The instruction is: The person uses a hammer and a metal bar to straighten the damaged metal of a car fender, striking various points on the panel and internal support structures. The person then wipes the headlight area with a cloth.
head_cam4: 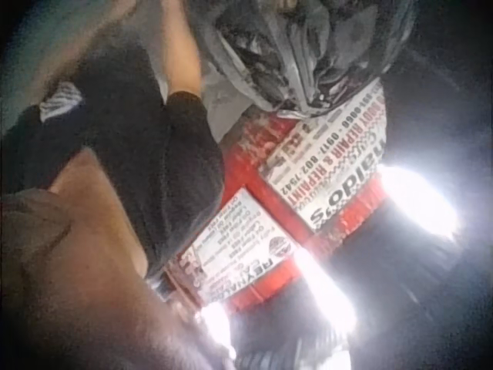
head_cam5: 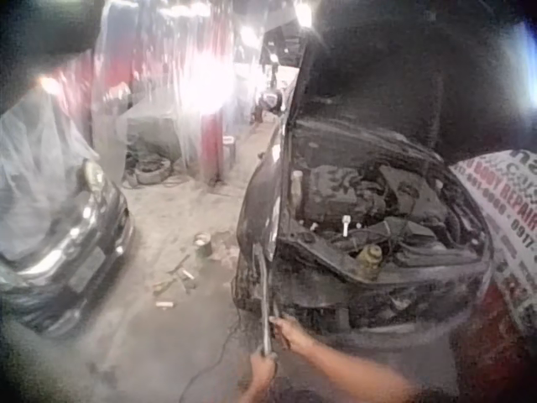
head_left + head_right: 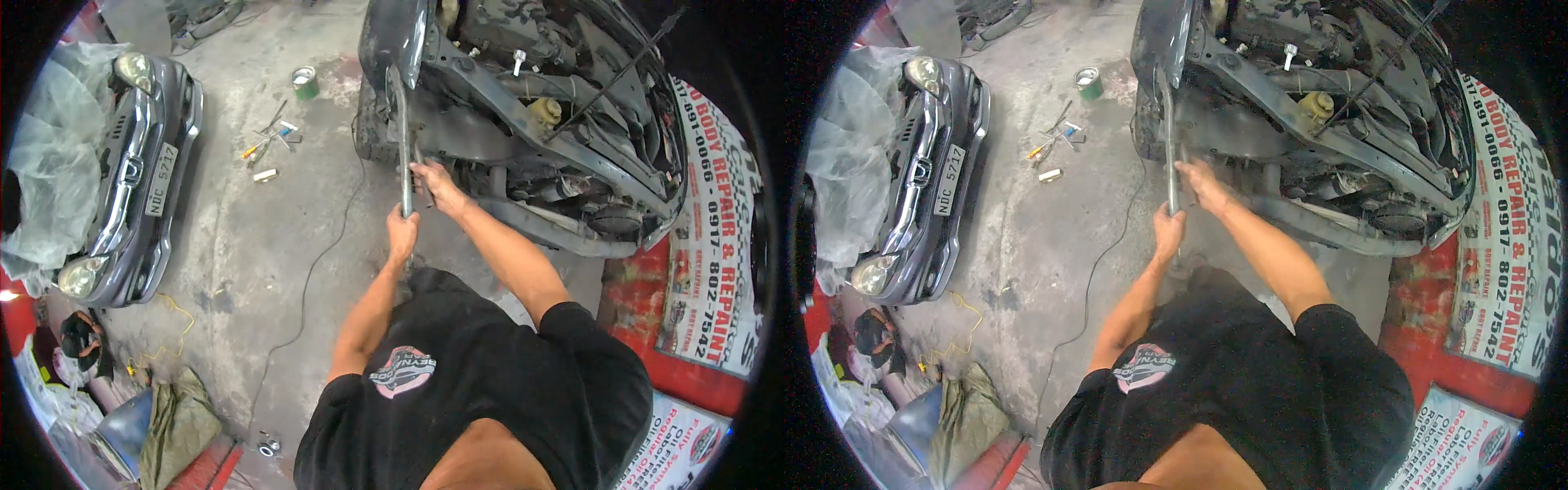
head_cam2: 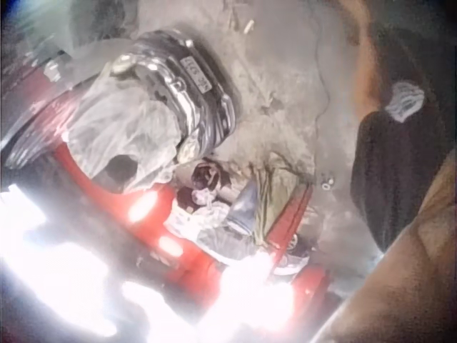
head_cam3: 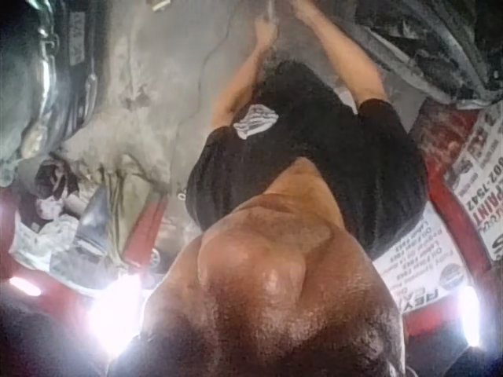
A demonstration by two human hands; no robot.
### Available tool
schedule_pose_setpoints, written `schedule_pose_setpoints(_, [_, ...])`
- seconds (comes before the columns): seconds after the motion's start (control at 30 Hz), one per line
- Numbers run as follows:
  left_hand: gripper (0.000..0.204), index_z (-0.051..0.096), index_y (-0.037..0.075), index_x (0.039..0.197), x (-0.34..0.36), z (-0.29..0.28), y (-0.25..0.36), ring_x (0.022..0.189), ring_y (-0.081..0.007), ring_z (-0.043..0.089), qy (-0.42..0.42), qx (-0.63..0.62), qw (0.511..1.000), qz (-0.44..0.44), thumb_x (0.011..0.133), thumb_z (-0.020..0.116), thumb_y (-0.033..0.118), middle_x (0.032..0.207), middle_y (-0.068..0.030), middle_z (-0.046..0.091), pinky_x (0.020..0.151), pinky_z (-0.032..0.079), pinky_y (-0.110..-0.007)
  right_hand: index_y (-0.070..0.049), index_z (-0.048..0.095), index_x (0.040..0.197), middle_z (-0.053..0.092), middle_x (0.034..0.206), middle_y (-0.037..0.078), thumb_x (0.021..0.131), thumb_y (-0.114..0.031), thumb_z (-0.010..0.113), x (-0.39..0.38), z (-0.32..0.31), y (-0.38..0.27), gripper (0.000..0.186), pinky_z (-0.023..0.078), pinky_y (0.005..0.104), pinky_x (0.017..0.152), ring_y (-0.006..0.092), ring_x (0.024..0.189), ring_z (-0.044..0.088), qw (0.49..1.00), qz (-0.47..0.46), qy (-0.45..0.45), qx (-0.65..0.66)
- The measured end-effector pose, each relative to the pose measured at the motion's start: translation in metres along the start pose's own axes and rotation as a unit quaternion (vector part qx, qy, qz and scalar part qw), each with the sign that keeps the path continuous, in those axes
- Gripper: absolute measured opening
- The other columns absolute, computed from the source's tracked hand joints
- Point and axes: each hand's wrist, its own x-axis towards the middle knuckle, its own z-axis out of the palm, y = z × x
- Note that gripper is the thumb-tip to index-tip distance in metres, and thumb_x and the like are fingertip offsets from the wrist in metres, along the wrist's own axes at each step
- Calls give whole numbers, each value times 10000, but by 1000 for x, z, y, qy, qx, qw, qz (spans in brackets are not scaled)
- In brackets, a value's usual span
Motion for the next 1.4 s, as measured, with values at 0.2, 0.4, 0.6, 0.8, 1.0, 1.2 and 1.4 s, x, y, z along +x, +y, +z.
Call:
schedule_pose_setpoints(0.2, [265,630,-53,939,7,6,-12,636,-207,526,-30,-75,997,-3,887,687,201,714,-84,577,608,450,-391,-11,580,1228,718,1109,112,974,-163,657,10,17,3,306,561,385,841,208,964,692,999,-30,33,-1])
schedule_pose_setpoints(0.4, [360,624,-54,839,7,30,-19,590,-194,495,59,40,997,-12,905,762,272,634,-117,574,576,436,-412,-15,581,1253,698,1033,82,994,-206,643,12,-6,0,327,568,379,822,195,952,667,995,-26,35,-86])
schedule_pose_setpoints(0.6, [378,631,-66,814,9,47,-6,606,-218,550,105,92,989,-39,894,764,278,645,-144,597,608,458,-435,-54,590,1316,605,854,35,1024,-324,625,-13,-83,-7,399,520,341,688,145,725,578,996,-19,63,-54])
schedule_pose_setpoints(0.8, [360,640,-70,796,24,74,-41,619,-238,593,148,93,984,-23,857,756,266,665,-160,622,626,477,-436,-165,483,1425,482,729,-13,1105,-370,494,-23,-111,-30,381,420,290,559,97,594,441,990,122,5,69])
schedule_pose_setpoints(1.0, [292,651,-61,811,27,76,-46,638,-257,618,134,40,988,-71,826,716,223,656,-163,626,636,483,-448,-182,463,1369,489,764,4,1120,-341,445,-7,-113,-35,296,372,275,517,100,589,418,997,51,19,56])
schedule_pose_setpoints(1.2, [316,635,-77,819,21,78,-54,633,-336,614,153,100,983,-35,790,708,229,657,-212,610,660,489,-470,-148,503,1335,518,774,19,1066,-355,564,-14,-79,-39,345,385,297,490,116,548,428,987,142,-55,-47])
schedule_pose_setpoints(1.4, [211,589,-15,747,24,73,-46,596,-186,542,152,83,985,-9,799,653,180,621,-78,553,579,441,-406,-143,485,1468,517,768,19,1073,-373,556,-1,-123,-42,463,407,305,484,113,559,457,996,70,-6,-54])
